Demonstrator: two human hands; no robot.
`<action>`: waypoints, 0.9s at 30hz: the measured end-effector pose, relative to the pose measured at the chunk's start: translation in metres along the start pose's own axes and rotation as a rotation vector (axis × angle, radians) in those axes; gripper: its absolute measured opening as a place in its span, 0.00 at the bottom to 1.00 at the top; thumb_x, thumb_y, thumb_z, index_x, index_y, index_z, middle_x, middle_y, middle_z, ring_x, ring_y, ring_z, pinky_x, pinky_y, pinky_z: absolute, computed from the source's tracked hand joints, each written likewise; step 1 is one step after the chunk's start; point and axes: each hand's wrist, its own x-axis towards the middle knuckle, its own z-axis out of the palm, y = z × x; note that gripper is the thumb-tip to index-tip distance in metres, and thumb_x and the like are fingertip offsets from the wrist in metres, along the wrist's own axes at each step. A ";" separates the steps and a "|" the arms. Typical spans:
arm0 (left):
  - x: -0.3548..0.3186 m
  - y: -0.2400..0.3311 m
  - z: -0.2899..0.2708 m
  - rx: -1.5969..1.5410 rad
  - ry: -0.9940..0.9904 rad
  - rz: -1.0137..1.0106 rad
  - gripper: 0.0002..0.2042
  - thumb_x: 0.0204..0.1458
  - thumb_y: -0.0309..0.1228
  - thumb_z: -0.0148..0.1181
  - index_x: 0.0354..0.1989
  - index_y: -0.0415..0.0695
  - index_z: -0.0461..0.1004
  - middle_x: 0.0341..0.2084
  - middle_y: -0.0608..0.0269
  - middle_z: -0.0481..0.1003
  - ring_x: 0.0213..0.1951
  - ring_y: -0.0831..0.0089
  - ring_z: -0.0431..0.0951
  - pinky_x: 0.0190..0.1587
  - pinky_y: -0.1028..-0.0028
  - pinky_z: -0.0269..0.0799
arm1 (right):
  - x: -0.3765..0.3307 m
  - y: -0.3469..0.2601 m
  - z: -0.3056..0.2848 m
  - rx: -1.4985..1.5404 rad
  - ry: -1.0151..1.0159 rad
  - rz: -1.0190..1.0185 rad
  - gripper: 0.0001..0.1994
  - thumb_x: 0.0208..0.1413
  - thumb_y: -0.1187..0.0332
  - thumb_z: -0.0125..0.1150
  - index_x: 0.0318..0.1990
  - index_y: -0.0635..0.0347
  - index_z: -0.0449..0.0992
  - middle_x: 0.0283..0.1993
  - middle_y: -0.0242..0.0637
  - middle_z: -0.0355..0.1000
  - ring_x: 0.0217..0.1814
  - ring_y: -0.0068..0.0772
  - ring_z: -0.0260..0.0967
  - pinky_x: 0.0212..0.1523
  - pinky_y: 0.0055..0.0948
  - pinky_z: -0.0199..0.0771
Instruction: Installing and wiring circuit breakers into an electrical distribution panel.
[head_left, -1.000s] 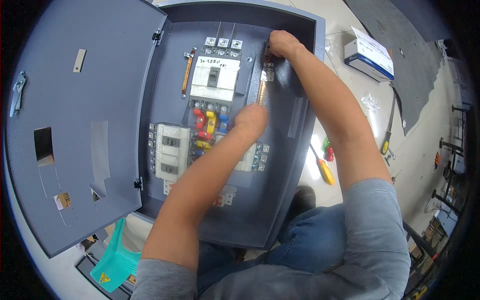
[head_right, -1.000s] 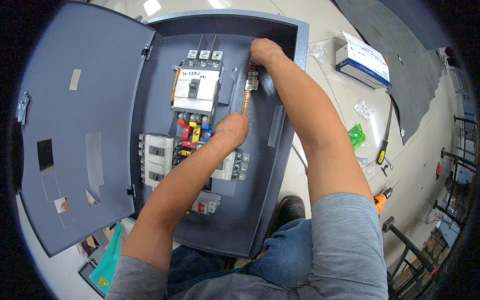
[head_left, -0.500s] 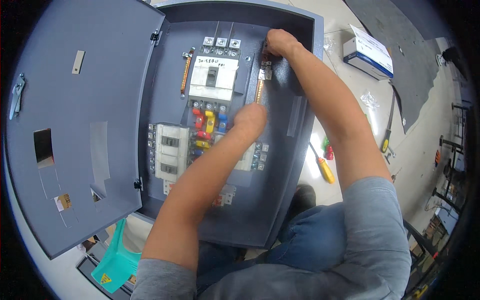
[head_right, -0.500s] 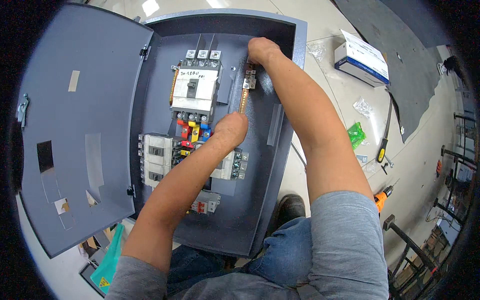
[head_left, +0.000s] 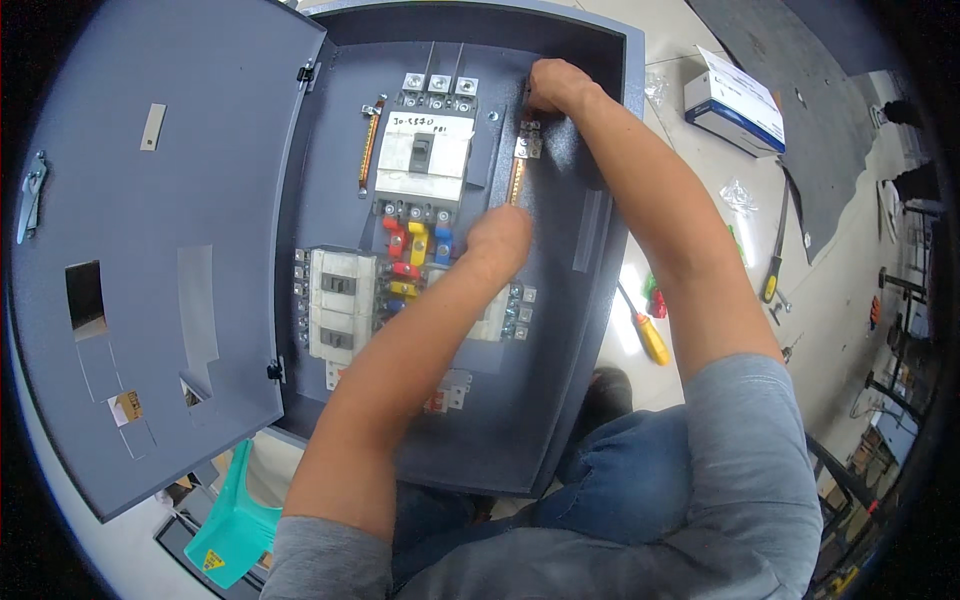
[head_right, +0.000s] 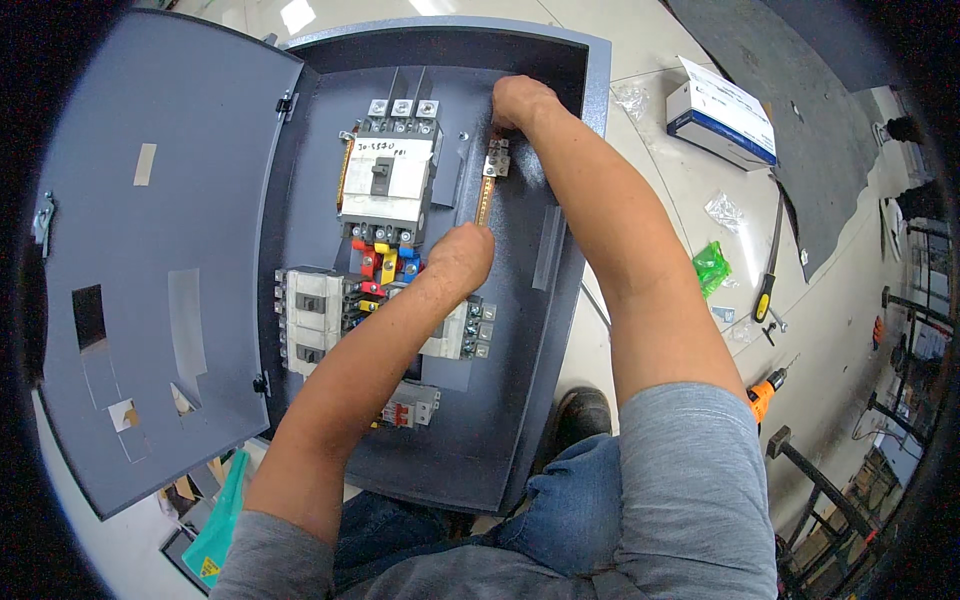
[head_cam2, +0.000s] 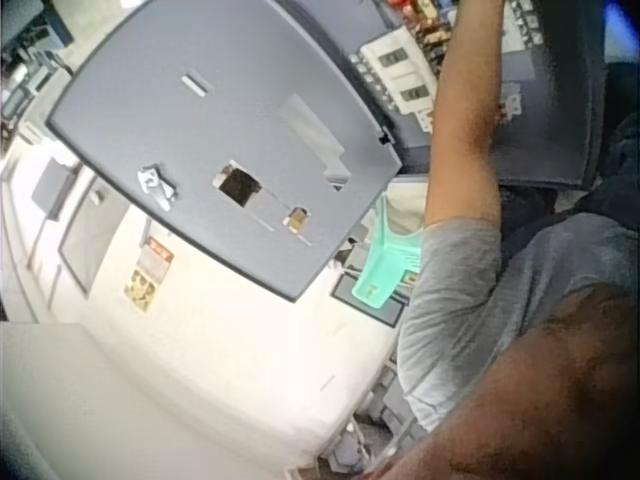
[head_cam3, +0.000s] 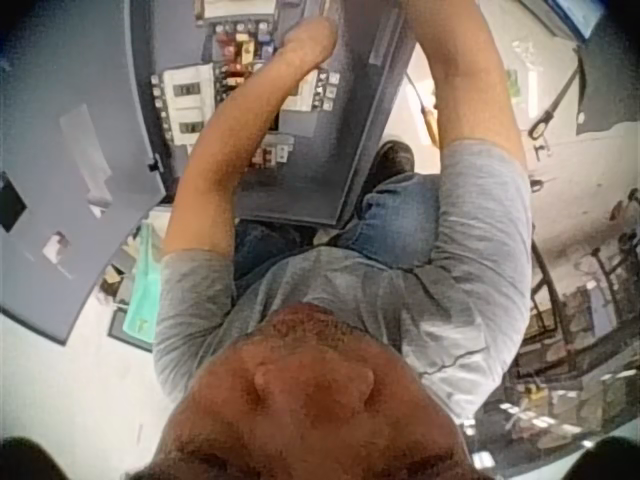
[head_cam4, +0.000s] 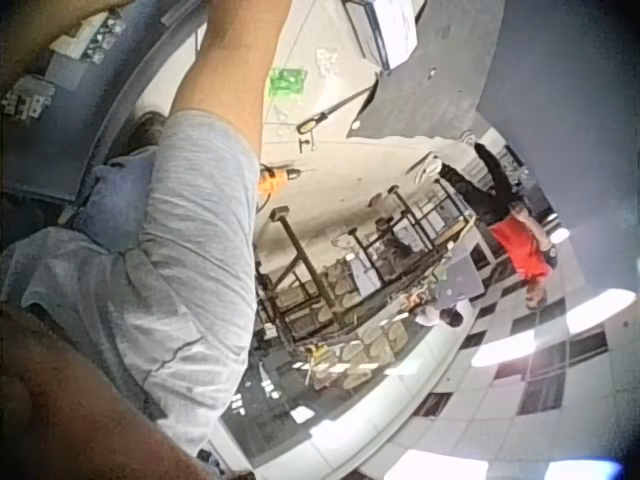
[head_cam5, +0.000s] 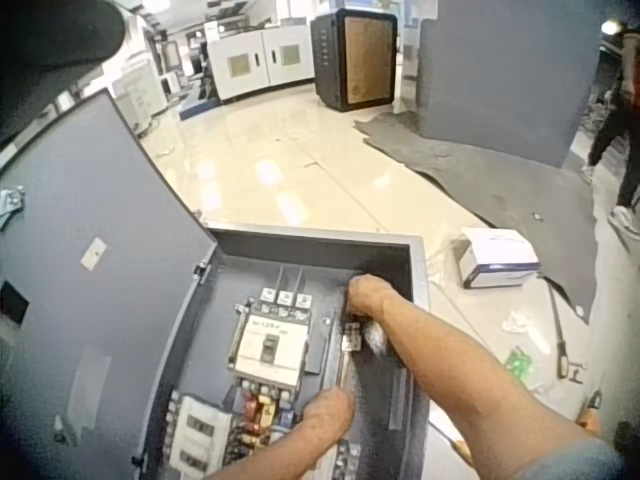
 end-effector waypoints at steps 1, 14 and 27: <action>0.000 0.000 -0.001 -0.004 0.001 0.004 0.09 0.54 0.25 0.56 0.38 0.39 0.81 0.37 0.46 0.80 0.42 0.52 0.82 0.44 0.60 0.80 | 0.000 -0.001 -0.001 0.023 0.008 0.031 0.20 0.47 0.63 0.64 0.47 0.64 0.79 0.50 0.51 0.76 0.53 0.50 0.74 0.53 0.41 0.76; -0.153 -0.066 -0.174 -0.697 0.099 0.102 0.18 0.41 0.34 0.65 0.34 0.29 0.78 0.24 0.49 0.79 0.28 0.64 0.81 0.33 0.70 0.75 | -0.085 0.003 -0.045 0.290 0.567 -0.071 0.34 0.51 0.53 0.65 0.60 0.67 0.66 0.48 0.56 0.75 0.51 0.53 0.74 0.55 0.40 0.73; -0.227 -0.168 -0.327 -0.761 0.915 0.170 0.21 0.53 0.44 0.62 0.45 0.37 0.78 0.32 0.62 0.79 0.31 0.77 0.77 0.34 0.80 0.70 | -0.192 -0.018 0.016 0.513 0.367 0.505 0.42 0.48 0.61 0.64 0.67 0.73 0.50 0.53 0.64 0.70 0.56 0.59 0.70 0.58 0.42 0.68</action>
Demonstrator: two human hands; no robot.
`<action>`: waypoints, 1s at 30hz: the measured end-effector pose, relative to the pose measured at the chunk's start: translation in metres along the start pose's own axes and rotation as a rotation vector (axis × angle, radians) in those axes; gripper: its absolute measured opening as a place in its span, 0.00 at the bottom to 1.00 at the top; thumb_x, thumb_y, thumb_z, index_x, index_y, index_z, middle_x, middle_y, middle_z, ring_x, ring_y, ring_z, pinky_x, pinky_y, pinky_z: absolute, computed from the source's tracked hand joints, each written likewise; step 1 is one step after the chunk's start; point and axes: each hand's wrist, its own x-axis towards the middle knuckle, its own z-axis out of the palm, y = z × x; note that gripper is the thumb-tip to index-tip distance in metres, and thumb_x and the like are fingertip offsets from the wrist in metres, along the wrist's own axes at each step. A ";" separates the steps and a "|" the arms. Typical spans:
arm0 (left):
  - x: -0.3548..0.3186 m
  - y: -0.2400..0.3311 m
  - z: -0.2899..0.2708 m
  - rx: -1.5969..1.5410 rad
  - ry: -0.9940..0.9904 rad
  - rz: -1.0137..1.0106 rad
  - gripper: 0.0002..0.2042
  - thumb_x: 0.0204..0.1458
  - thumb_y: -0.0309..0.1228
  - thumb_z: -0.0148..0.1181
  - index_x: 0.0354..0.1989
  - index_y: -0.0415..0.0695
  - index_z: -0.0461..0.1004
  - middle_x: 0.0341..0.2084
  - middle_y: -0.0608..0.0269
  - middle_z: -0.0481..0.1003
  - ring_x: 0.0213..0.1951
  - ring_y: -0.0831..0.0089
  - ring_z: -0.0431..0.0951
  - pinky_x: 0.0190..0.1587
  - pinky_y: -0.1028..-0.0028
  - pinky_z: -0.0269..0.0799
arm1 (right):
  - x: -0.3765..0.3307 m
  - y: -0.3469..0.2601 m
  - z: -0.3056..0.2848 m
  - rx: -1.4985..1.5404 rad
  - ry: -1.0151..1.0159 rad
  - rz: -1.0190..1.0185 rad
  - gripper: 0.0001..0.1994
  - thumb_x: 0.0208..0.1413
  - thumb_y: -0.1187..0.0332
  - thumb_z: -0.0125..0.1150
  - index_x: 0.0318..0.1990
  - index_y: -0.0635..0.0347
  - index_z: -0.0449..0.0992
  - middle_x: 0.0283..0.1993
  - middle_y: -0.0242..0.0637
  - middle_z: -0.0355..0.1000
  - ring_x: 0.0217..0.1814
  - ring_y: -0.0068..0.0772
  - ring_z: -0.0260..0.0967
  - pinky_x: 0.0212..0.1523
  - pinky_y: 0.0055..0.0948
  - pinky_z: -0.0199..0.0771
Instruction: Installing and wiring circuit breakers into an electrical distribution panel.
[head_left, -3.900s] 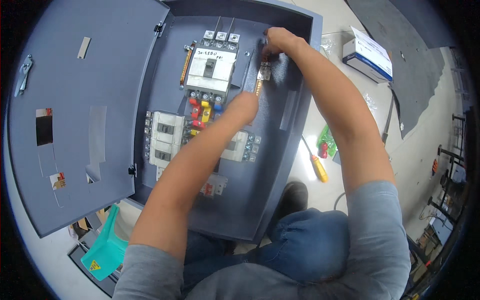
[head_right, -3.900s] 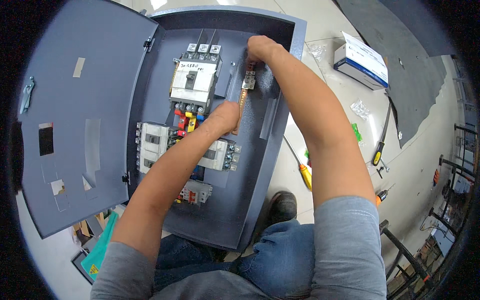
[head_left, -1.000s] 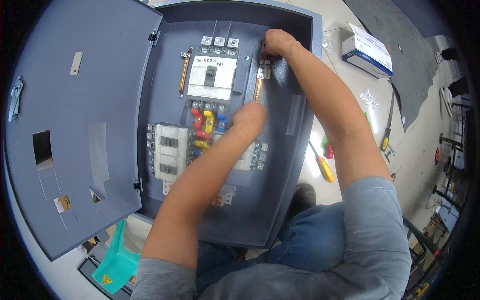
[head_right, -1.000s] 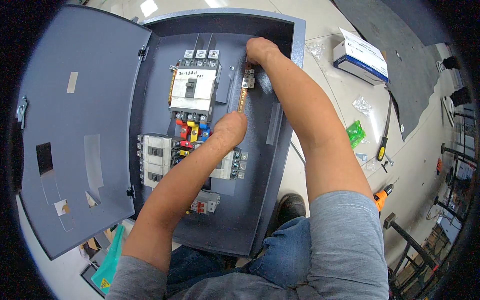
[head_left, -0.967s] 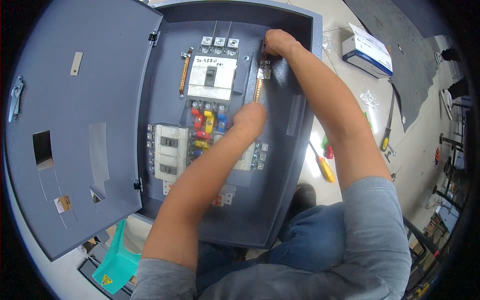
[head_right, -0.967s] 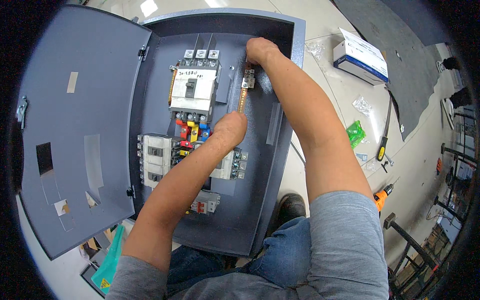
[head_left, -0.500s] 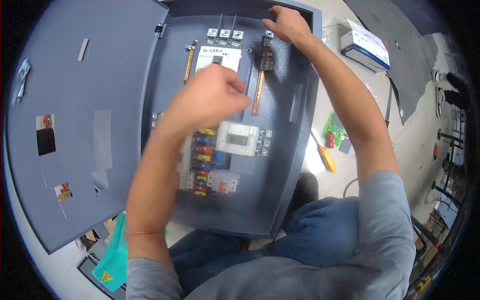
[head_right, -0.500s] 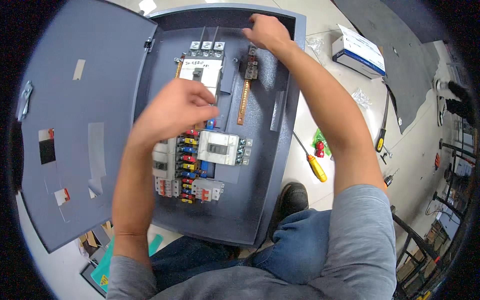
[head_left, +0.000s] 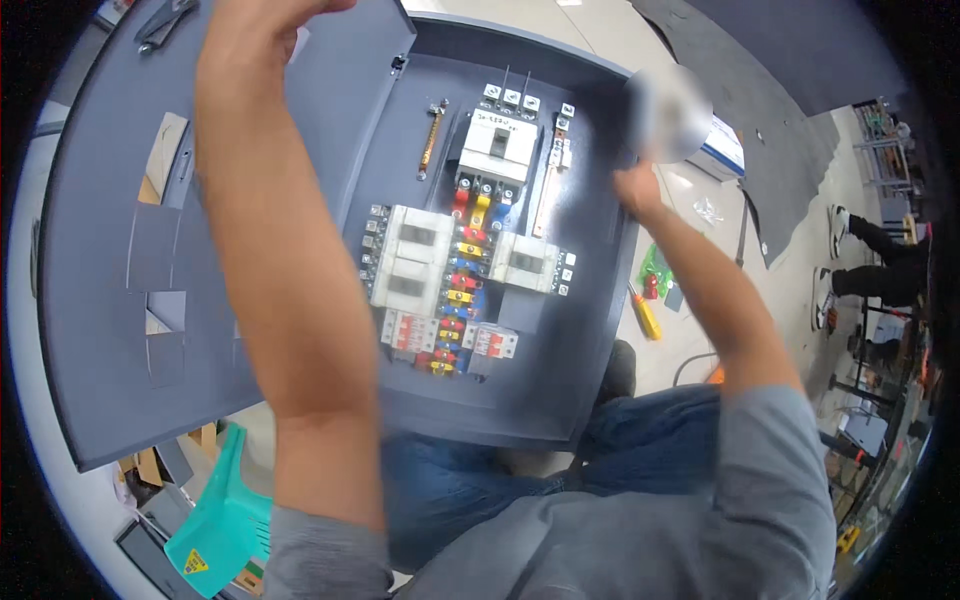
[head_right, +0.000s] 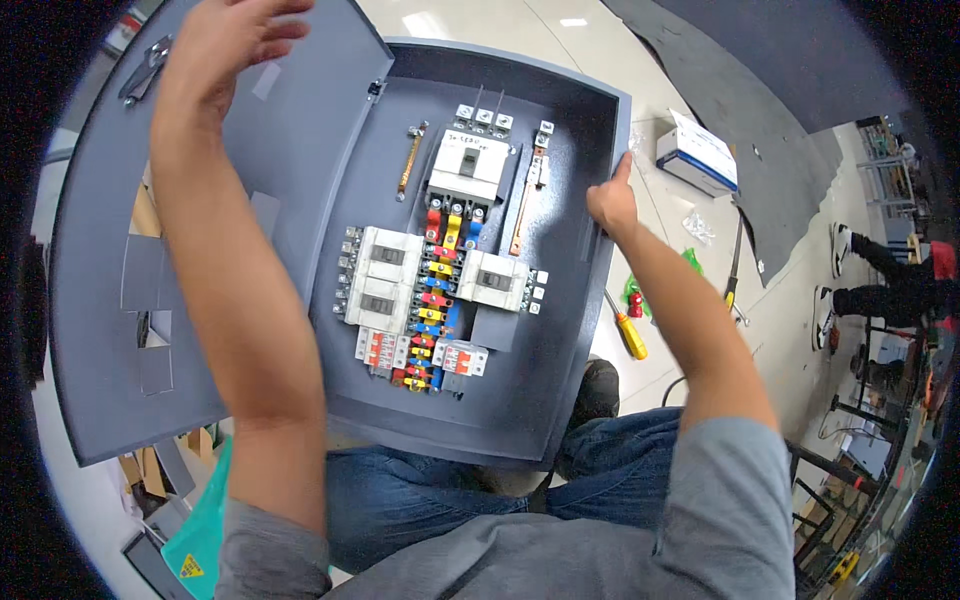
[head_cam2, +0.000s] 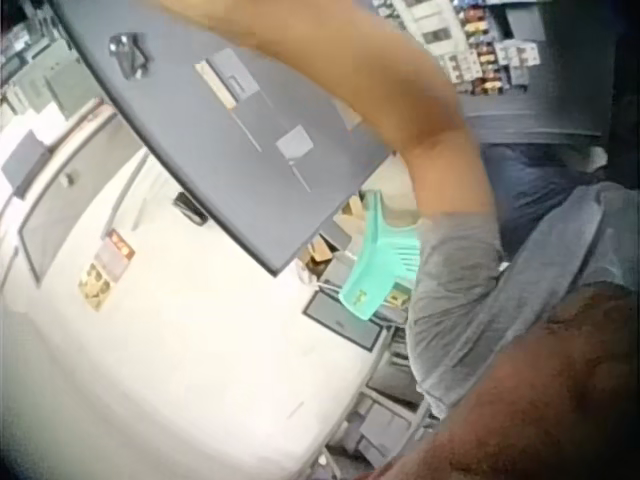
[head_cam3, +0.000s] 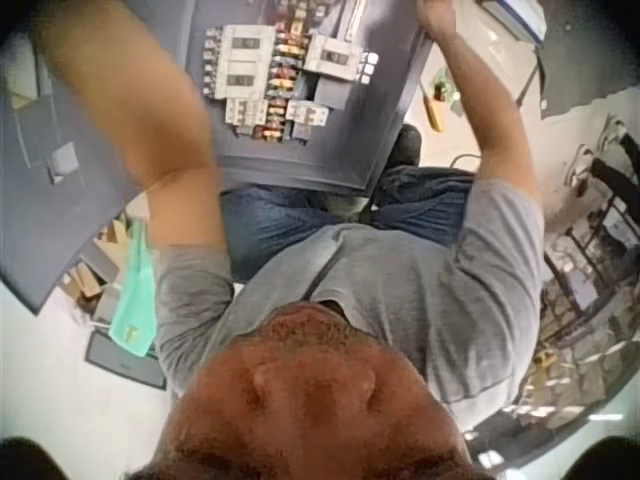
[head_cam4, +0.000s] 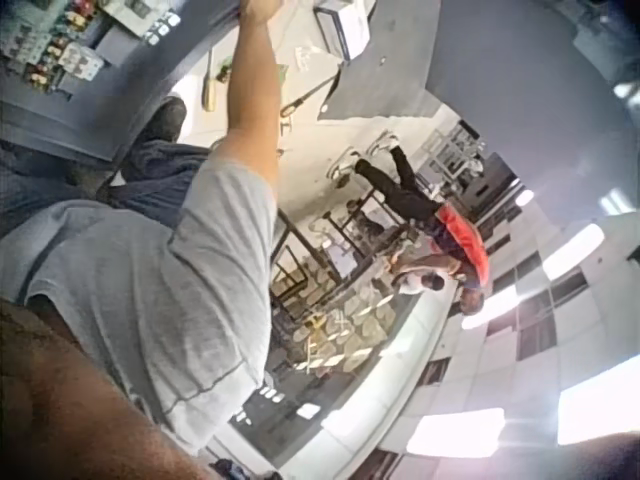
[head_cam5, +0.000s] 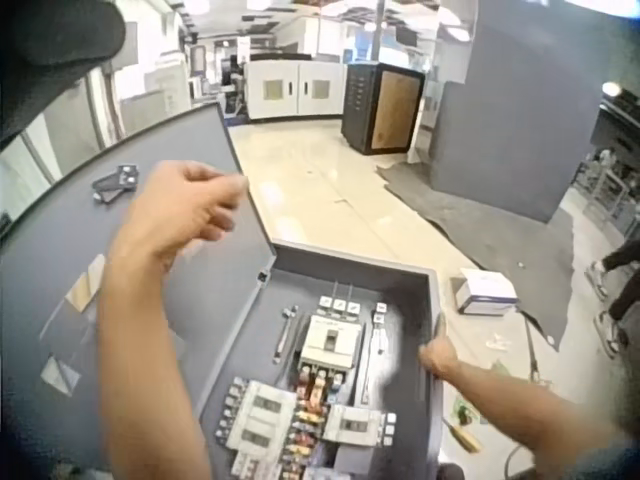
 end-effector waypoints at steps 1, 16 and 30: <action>-0.010 0.015 -0.007 -0.092 0.038 -0.006 0.20 0.53 0.42 0.63 0.44 0.37 0.78 0.33 0.59 0.80 0.31 0.73 0.78 0.35 0.76 0.72 | -0.006 -0.005 0.002 0.058 0.052 0.038 0.41 0.48 0.61 0.63 0.66 0.73 0.51 0.53 0.65 0.70 0.56 0.60 0.70 0.58 0.43 0.68; -0.081 0.050 -0.060 0.056 0.206 0.230 0.14 0.49 0.31 0.61 0.36 0.29 0.77 0.29 0.45 0.79 0.30 0.64 0.80 0.35 0.70 0.74 | 0.030 0.038 0.029 -0.229 0.211 -0.107 0.14 0.53 0.67 0.53 0.44 0.67 0.73 0.43 0.59 0.75 0.50 0.58 0.74 0.51 0.43 0.71; -0.089 0.037 0.020 0.147 -0.074 0.167 0.21 0.53 0.40 0.65 0.50 0.39 0.76 0.33 0.66 0.78 0.32 0.79 0.76 0.34 0.82 0.66 | -0.020 0.010 -0.083 0.190 -0.491 0.140 0.36 0.55 0.39 0.57 0.56 0.66 0.72 0.36 0.52 0.77 0.39 0.47 0.77 0.41 0.40 0.81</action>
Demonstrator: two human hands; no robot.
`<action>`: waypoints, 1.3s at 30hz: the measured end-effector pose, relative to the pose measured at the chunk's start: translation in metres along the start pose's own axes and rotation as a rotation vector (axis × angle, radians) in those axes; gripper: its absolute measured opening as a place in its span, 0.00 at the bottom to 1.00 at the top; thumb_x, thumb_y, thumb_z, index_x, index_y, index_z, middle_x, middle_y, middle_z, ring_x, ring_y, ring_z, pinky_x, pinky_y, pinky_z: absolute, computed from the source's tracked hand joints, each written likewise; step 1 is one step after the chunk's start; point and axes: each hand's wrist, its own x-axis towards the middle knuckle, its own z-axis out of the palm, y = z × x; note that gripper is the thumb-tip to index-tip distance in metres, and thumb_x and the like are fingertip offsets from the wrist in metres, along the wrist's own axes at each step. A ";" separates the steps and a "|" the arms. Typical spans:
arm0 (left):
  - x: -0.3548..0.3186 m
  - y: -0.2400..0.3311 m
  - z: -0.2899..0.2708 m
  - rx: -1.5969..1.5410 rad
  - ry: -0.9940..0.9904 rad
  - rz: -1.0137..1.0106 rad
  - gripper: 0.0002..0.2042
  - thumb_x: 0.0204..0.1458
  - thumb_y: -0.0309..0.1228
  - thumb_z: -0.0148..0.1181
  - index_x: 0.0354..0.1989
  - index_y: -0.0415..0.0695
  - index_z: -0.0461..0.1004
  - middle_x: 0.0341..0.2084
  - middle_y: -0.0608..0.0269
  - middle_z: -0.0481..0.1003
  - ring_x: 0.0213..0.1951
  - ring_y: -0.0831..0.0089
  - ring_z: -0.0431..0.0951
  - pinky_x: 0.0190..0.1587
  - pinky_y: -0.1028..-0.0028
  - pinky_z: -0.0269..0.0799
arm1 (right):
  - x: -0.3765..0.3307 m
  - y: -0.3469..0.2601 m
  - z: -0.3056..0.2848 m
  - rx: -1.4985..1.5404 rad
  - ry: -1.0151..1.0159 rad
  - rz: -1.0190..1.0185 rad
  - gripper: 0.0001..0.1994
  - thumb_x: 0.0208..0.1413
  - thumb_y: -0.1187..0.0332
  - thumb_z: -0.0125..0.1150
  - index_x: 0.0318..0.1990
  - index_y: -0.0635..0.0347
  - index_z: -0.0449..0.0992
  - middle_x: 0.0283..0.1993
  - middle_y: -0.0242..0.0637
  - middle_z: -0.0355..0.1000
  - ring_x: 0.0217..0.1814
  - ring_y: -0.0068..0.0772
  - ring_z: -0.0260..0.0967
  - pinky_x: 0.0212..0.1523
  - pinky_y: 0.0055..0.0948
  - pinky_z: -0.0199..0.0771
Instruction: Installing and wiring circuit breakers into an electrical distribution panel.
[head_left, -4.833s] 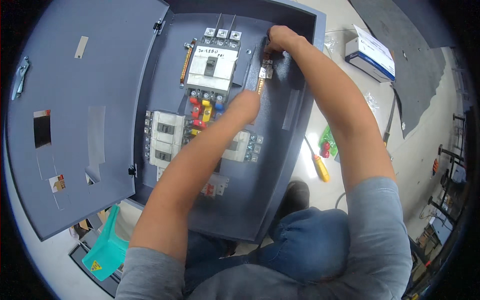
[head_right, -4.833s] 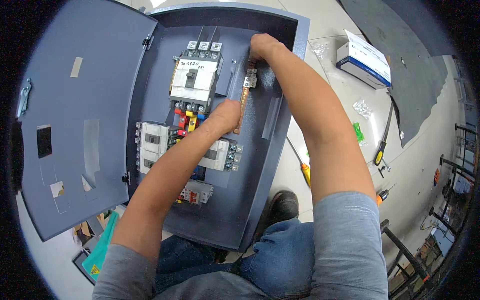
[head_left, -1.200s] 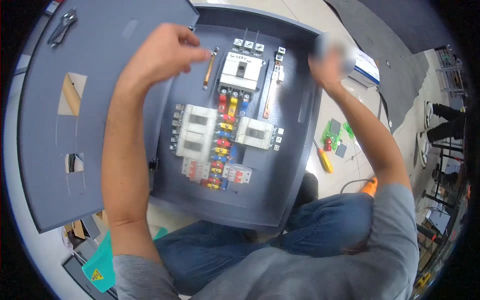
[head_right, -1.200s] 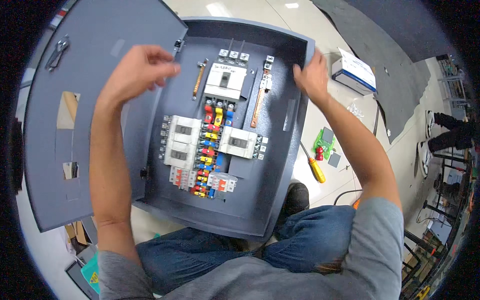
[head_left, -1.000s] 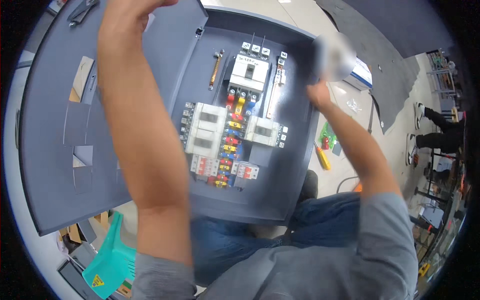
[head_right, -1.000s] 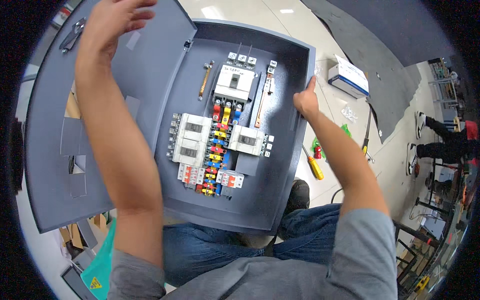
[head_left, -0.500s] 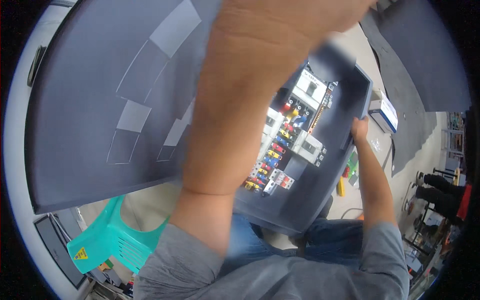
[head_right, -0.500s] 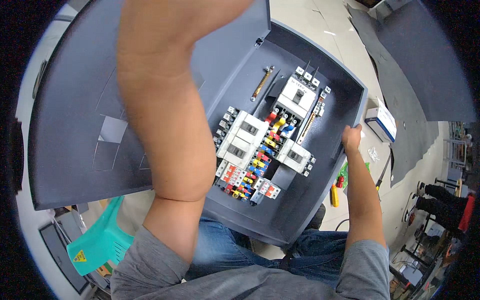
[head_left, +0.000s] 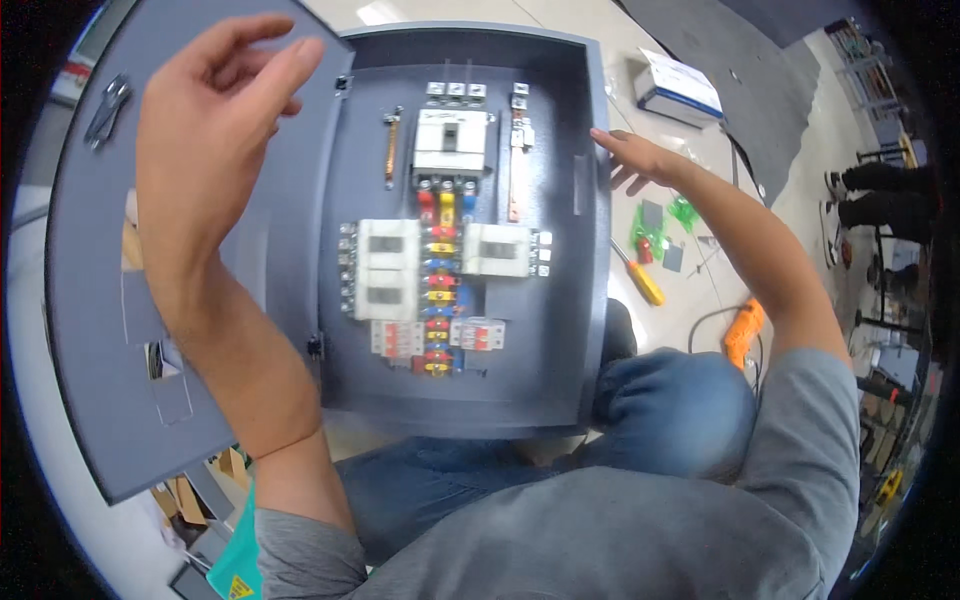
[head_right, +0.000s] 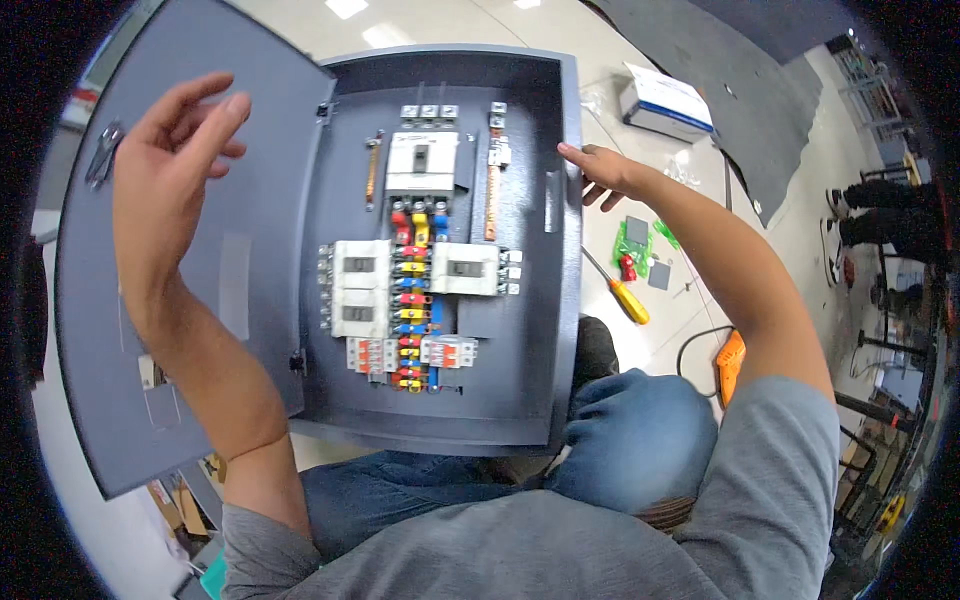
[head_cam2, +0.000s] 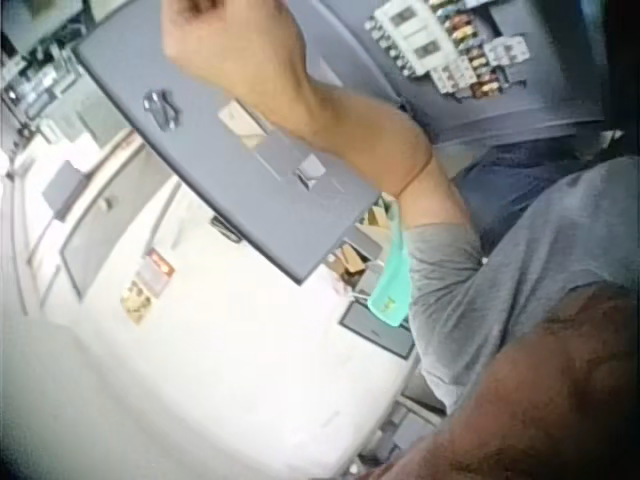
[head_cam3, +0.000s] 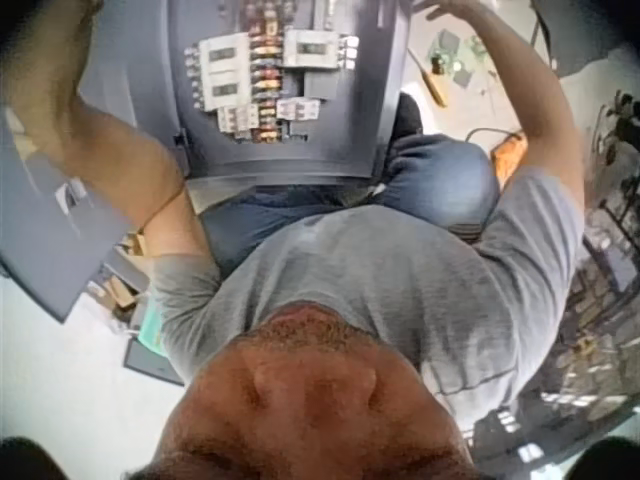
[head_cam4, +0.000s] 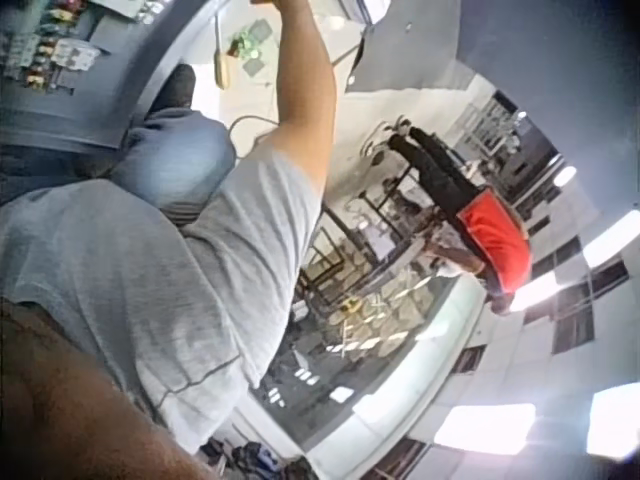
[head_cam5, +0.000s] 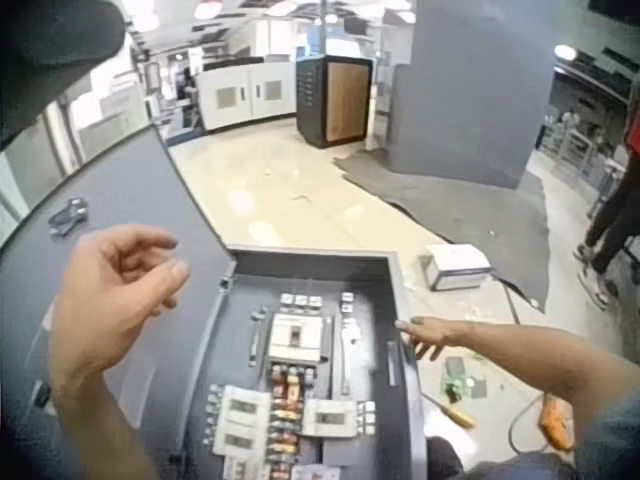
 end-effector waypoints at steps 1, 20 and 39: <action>0.002 0.003 0.015 -0.025 -0.027 -0.031 0.20 0.53 0.37 0.66 0.50 0.37 0.76 0.32 0.66 0.78 0.32 0.80 0.76 0.34 0.82 0.67 | -0.005 0.015 -0.008 0.075 -0.030 -0.071 0.35 0.55 0.42 0.59 0.56 0.66 0.72 0.36 0.51 0.77 0.38 0.44 0.77 0.40 0.38 0.81; 0.002 0.015 0.199 -0.164 -0.593 -0.198 0.17 0.58 0.27 0.60 0.55 0.35 0.71 0.34 0.65 0.76 0.34 0.82 0.73 0.38 0.80 0.70 | -0.095 0.400 0.035 0.078 0.738 0.369 0.16 0.51 0.61 0.60 0.42 0.63 0.79 0.36 0.48 0.79 0.41 0.46 0.78 0.46 0.38 0.77; -0.053 0.087 0.246 -0.264 -0.803 -0.063 0.19 0.54 0.24 0.63 0.54 0.34 0.68 0.29 0.63 0.75 0.28 0.82 0.72 0.30 0.81 0.68 | -0.271 0.376 -0.052 0.192 0.770 0.273 0.22 0.49 0.62 0.64 0.51 0.61 0.75 0.37 0.45 0.79 0.40 0.44 0.77 0.46 0.40 0.77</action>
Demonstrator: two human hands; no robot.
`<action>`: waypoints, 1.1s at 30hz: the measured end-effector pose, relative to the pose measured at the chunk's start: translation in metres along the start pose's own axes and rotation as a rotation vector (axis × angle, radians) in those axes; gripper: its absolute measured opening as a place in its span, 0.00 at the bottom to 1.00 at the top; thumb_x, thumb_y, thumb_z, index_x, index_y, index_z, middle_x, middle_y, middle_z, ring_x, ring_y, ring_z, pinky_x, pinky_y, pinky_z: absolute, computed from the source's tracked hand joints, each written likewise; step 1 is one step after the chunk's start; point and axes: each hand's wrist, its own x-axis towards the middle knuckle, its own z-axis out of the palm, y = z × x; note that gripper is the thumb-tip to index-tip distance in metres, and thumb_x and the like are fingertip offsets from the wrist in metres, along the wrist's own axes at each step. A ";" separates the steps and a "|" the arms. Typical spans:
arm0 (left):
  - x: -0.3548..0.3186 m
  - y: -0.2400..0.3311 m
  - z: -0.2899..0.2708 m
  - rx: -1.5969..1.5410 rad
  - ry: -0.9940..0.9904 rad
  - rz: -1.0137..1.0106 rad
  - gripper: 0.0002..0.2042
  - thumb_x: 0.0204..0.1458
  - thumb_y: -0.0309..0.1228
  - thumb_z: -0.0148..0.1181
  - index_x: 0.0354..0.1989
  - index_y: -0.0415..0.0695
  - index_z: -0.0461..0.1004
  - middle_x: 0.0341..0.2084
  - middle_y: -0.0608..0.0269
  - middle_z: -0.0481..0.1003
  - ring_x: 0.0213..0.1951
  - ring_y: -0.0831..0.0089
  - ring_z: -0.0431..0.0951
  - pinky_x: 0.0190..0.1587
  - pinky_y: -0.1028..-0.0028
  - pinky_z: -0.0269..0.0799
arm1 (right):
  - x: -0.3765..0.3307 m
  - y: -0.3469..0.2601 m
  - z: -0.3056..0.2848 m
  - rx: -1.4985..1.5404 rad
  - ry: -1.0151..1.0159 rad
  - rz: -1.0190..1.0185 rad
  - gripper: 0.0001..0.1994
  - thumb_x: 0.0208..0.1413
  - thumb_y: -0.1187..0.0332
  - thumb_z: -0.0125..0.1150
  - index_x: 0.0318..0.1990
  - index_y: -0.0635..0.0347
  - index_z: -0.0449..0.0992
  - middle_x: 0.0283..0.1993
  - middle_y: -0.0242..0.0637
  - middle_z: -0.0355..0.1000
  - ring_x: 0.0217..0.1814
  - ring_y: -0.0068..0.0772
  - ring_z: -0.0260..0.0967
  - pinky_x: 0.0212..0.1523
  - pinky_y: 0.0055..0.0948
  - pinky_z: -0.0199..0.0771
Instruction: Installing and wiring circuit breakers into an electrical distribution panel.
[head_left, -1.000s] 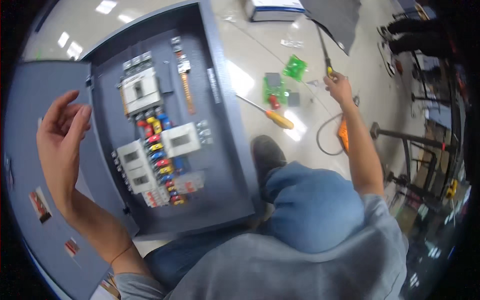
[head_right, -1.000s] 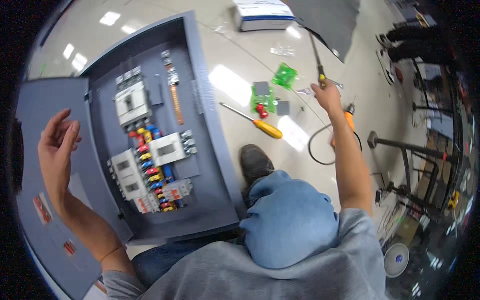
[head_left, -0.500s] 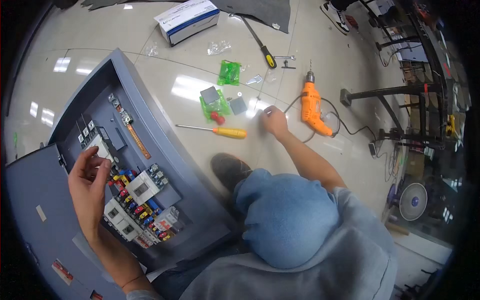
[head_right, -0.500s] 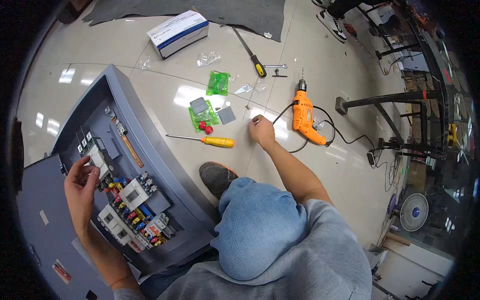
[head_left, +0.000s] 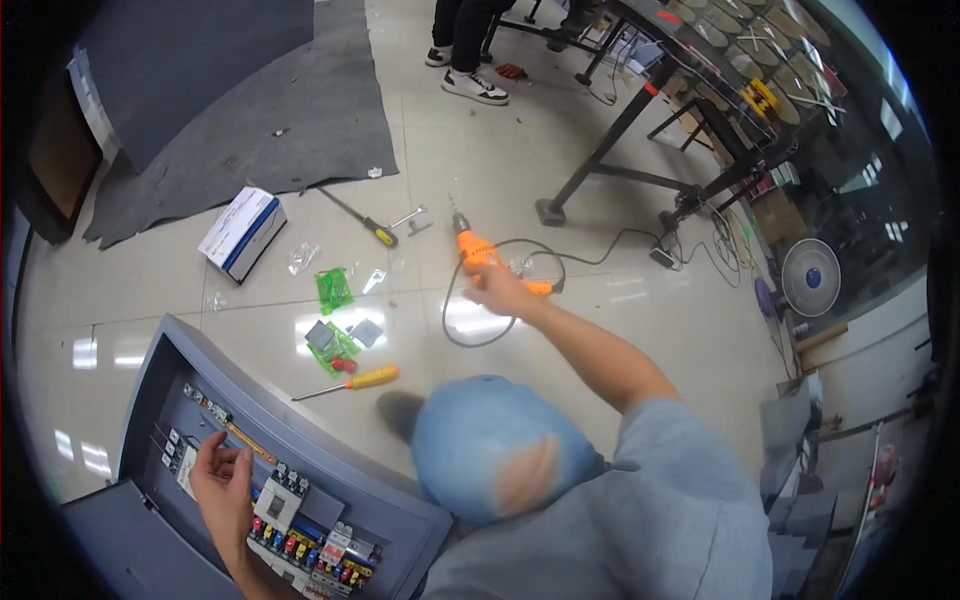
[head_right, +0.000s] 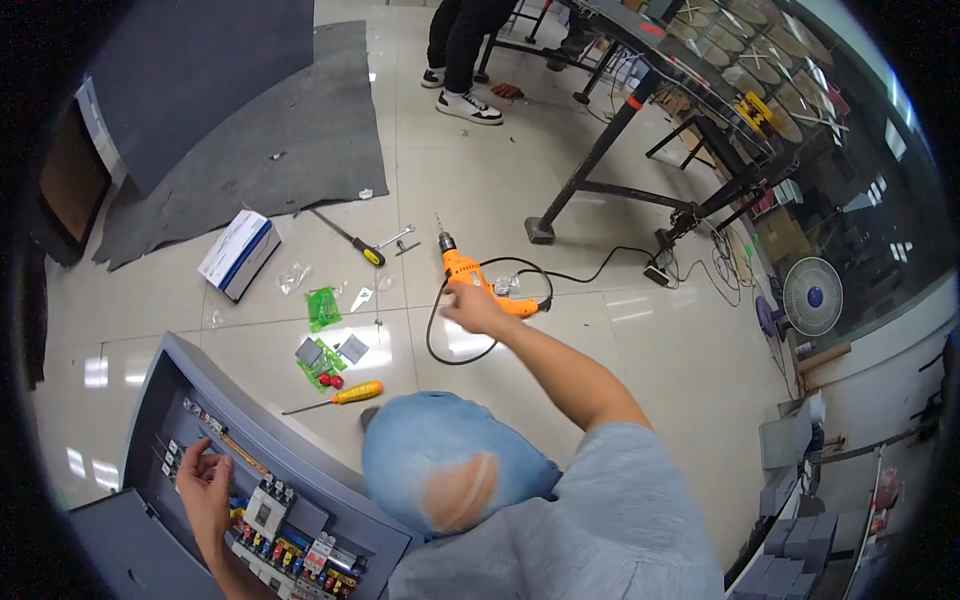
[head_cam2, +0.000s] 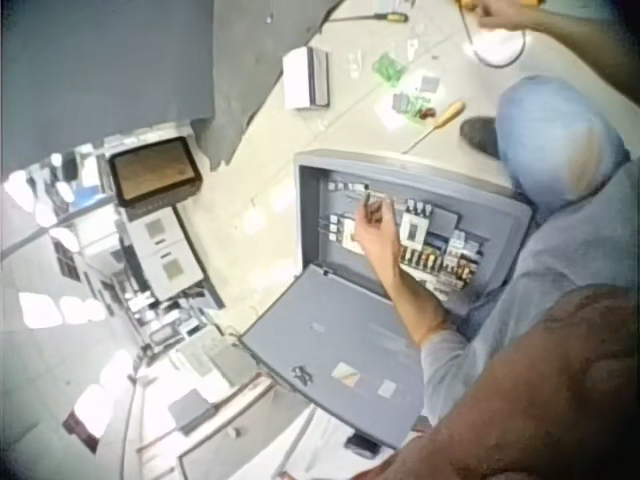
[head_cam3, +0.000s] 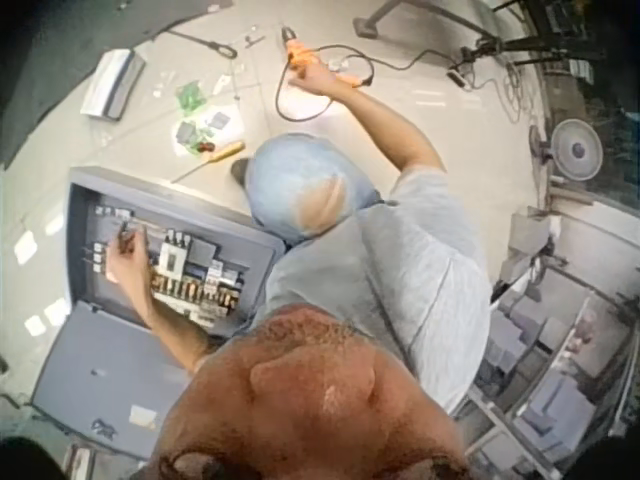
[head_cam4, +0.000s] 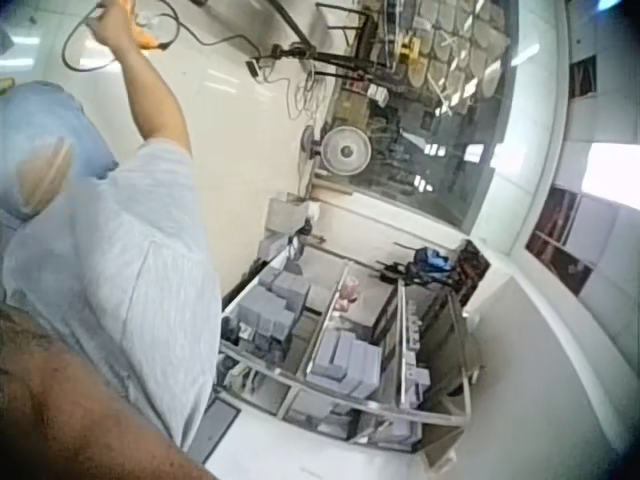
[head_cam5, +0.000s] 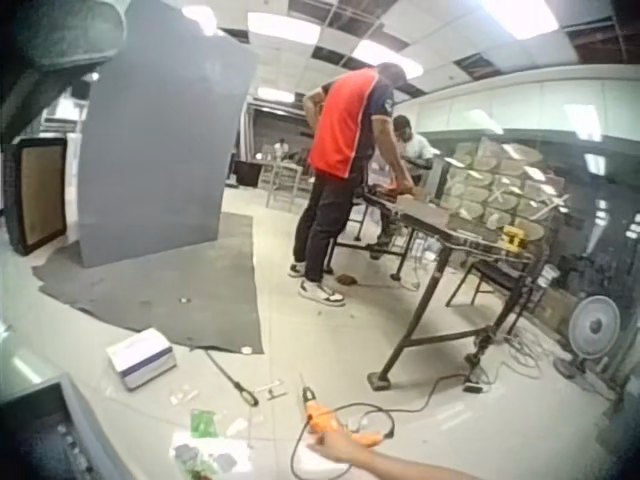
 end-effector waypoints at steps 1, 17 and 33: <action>-0.001 0.004 0.005 -0.005 -0.021 0.029 0.19 0.53 0.24 0.63 0.53 0.34 0.68 0.29 0.63 0.75 0.28 0.81 0.72 0.29 0.81 0.68 | 0.000 0.028 -0.021 0.012 0.110 -0.012 0.22 0.49 0.63 0.65 0.52 0.61 0.74 0.38 0.45 0.78 0.40 0.44 0.77 0.45 0.40 0.77; 0.050 -0.114 -0.120 0.124 0.758 -0.130 0.24 0.47 0.41 0.68 0.47 0.33 0.76 0.32 0.52 0.81 0.27 0.70 0.82 0.31 0.73 0.76 | 0.134 0.221 -0.693 -1.433 0.540 0.100 0.19 0.63 0.60 0.50 0.58 0.56 0.72 0.54 0.42 0.73 0.54 0.44 0.71 0.52 0.37 0.73; 0.024 -0.094 -0.145 0.294 0.908 -0.424 0.26 0.48 0.43 0.68 0.50 0.36 0.76 0.32 0.56 0.82 0.26 0.72 0.84 0.29 0.76 0.77 | 0.229 0.184 -0.643 -1.025 0.818 -0.369 0.15 0.59 0.65 0.51 0.43 0.70 0.76 0.42 0.54 0.76 0.43 0.53 0.74 0.42 0.44 0.74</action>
